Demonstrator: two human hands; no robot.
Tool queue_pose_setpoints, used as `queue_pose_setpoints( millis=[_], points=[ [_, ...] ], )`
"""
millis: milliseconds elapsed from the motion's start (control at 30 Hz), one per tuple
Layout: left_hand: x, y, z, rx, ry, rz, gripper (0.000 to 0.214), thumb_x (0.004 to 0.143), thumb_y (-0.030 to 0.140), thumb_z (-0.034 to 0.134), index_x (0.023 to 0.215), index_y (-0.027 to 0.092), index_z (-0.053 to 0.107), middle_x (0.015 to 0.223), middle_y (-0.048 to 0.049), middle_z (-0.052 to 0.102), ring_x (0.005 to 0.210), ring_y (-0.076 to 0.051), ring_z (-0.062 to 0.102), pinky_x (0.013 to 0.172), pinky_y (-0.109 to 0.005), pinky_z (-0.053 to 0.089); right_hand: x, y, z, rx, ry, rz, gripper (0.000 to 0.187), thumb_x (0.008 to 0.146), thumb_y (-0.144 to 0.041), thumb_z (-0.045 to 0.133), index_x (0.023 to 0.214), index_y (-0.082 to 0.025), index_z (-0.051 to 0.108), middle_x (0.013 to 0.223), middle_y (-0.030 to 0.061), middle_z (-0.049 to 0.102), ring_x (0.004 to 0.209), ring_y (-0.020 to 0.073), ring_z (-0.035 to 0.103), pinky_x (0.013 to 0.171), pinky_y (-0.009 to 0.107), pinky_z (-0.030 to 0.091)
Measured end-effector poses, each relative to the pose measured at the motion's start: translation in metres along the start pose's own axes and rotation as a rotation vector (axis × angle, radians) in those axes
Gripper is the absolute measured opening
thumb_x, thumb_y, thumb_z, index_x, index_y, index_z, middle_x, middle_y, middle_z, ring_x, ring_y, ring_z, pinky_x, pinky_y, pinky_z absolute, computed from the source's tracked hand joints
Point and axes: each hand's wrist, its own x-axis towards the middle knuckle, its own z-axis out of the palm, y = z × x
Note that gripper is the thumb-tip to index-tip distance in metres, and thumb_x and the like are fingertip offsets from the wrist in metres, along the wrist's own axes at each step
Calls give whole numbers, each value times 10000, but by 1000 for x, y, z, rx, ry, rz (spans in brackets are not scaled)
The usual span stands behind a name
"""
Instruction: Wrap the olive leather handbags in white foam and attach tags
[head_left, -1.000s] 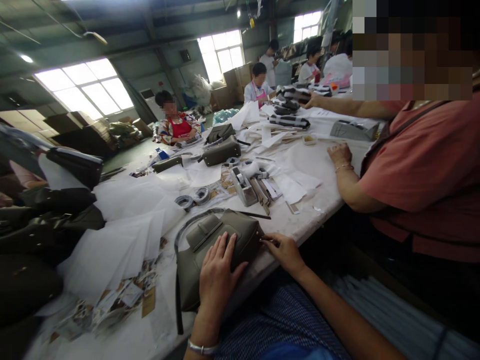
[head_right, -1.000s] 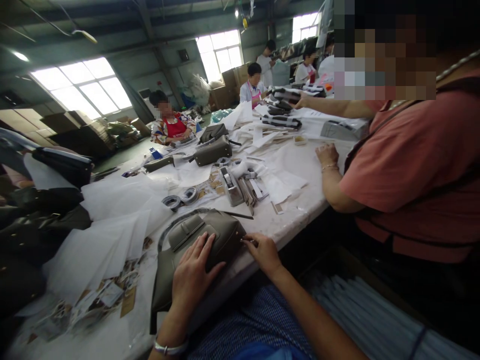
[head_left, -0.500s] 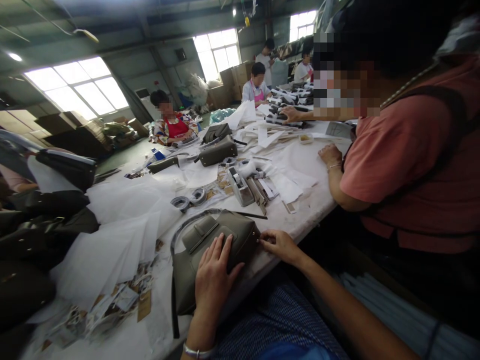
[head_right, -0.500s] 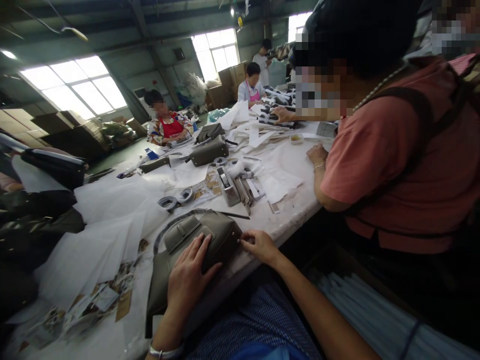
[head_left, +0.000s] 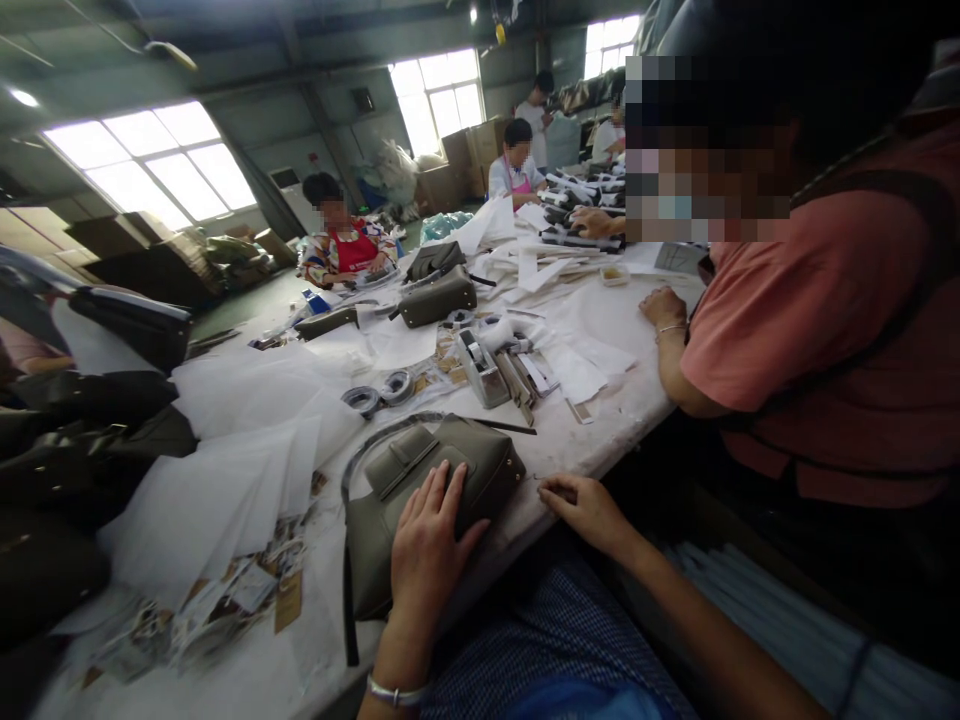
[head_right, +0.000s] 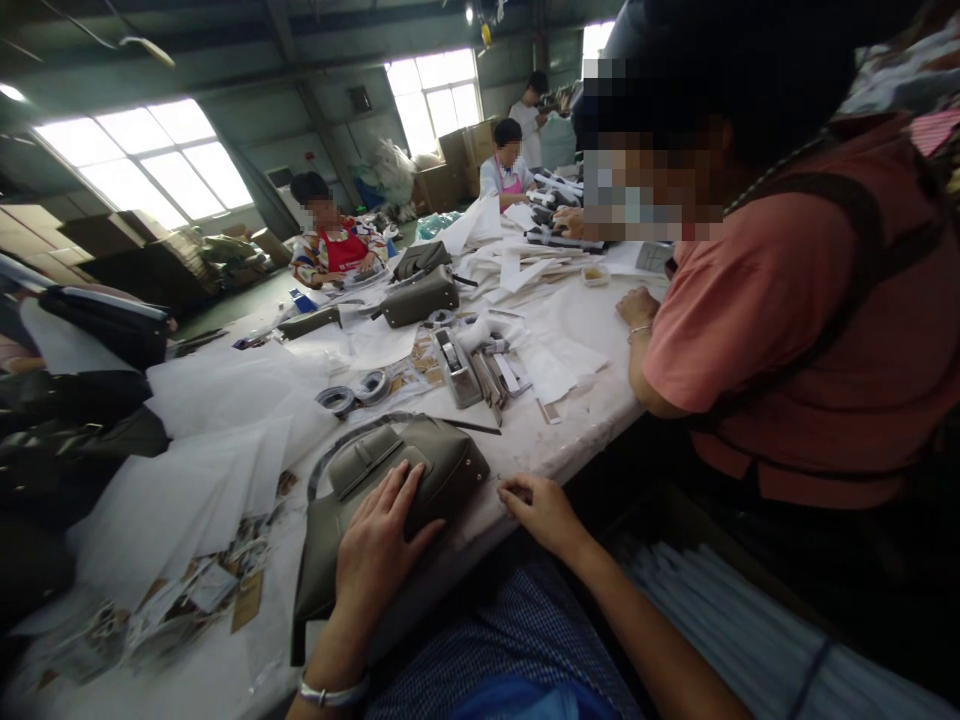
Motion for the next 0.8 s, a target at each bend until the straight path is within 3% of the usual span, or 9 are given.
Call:
queue_pose_setpoints(
  millis=[167,300,400,500,667,800],
  points=[
    [0,2,-1,-7,11,-9,725,843,419,677,1480,257,372,1516,-77,444,1350,-288,464,1098,-427,427,2,9,-13,-289,86,132,356,920,-452,507,777,-202,716,564,4,664,563,183,649,589,267,458],
    [0,2,-3,-21,14,-9,719,847,420,672,1480,251,374,1517,-88,441,1348,-294,467,1095,-439,430,5,4,-6,-620,180,147,260,891,-392,582,732,-220,693,694,36,721,664,201,680,537,258,371],
    [-1,2,-4,-36,3,-17,722,844,415,678,1479,253,374,1518,-86,440,1353,-293,460,1101,-440,423,5,0,0,-682,186,131,238,895,-359,592,714,-221,663,752,41,731,696,207,684,529,261,326],
    [-2,2,-5,-50,-3,-12,722,844,405,681,1479,257,372,1520,-84,438,1358,-287,455,1108,-431,415,2,-2,-1,-762,189,147,200,919,-410,583,879,-235,671,724,35,727,661,209,682,517,261,310],
    [-1,2,-6,-74,6,-2,705,853,397,672,1475,237,381,1508,-98,452,1351,-289,461,1110,-439,412,0,-1,-7,-832,190,209,380,896,-512,602,1143,-225,639,716,46,735,688,240,699,510,266,320],
    [-1,-2,-6,-157,44,12,668,850,380,678,1452,252,419,1489,-91,479,1332,-297,485,1087,-451,441,-9,8,-11,-664,183,248,590,908,-504,561,1402,-188,504,632,23,699,566,210,656,508,267,357]
  ],
)
